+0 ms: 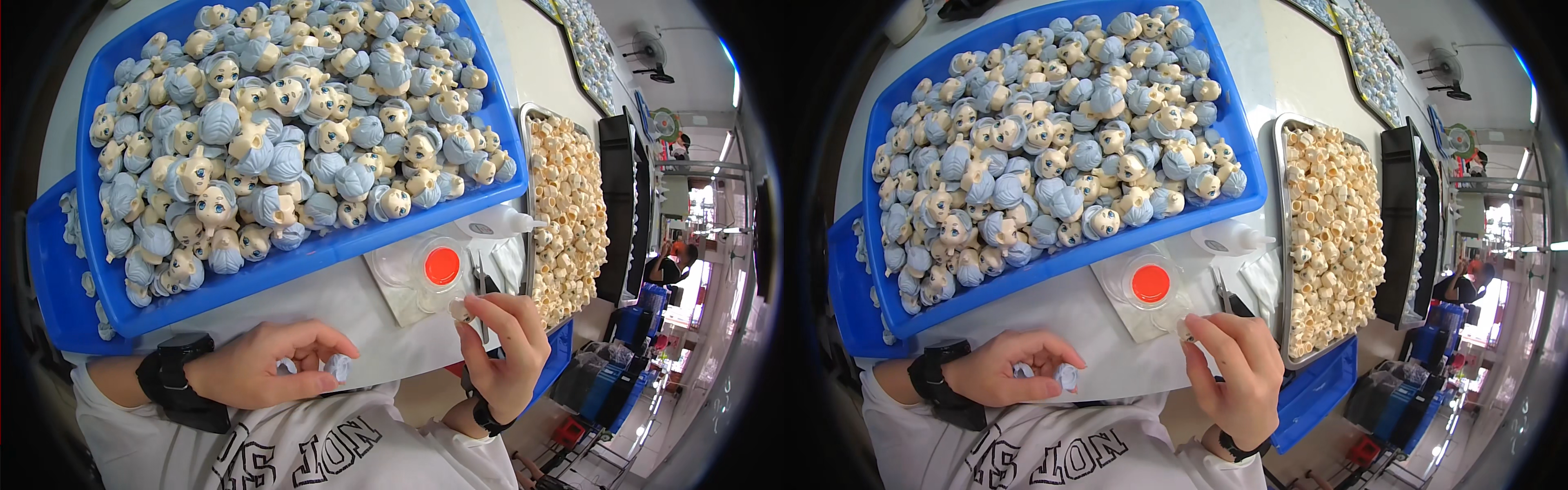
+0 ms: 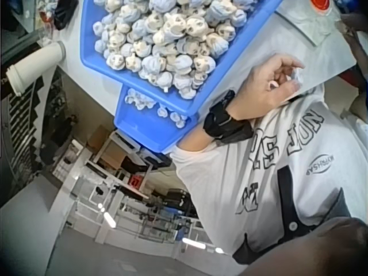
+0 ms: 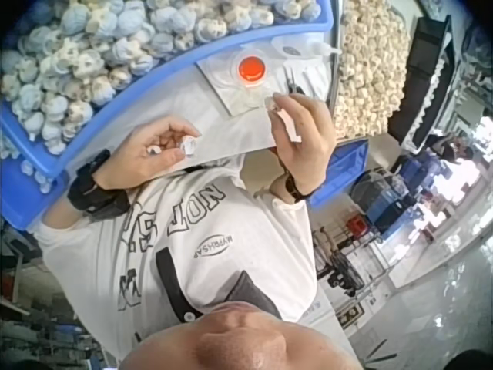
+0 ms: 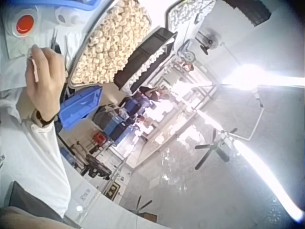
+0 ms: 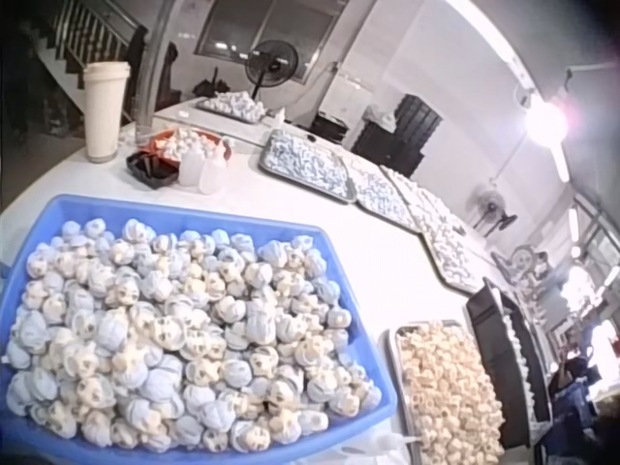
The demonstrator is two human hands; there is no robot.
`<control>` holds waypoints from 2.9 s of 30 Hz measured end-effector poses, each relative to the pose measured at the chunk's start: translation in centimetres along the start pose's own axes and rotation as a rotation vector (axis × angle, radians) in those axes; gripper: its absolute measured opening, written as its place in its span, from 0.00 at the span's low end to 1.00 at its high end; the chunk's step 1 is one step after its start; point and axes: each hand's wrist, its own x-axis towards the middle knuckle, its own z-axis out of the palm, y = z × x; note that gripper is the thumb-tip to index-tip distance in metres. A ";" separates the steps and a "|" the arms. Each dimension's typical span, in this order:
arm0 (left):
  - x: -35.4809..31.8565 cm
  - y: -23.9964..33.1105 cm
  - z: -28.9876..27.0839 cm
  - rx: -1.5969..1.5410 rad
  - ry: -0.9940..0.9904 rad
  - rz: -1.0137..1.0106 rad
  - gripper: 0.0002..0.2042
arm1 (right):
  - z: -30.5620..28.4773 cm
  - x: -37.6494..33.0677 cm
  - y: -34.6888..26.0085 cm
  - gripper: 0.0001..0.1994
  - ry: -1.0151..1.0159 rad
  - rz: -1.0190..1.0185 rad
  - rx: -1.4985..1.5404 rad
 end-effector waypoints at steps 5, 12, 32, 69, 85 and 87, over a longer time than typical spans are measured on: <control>0.0 0.4 -0.5 0.115 -0.062 0.041 0.15 | 0.1 -0.3 0.0 0.16 0.016 0.035 0.006; 0.0 0.6 -0.2 0.000 0.001 0.004 0.15 | 0.4 -0.6 0.5 0.16 0.064 -0.003 0.010; 0.0 0.6 -0.6 -0.121 0.077 0.015 0.15 | 4.6 -2.0 -3.9 0.17 0.105 -0.280 0.433; -0.8 0.1 -0.3 0.011 -0.114 -0.068 0.18 | 5.6 -1.7 -5.1 0.20 0.114 -0.268 0.483; -2.9 5.7 1.0 -0.423 0.503 0.372 0.32 | -2.6 -6.4 4.2 0.16 0.663 0.519 -0.041; -2.5 5.6 1.6 -0.404 0.499 0.317 0.32 | -4.5 -6.8 7.9 0.15 0.623 0.700 -0.328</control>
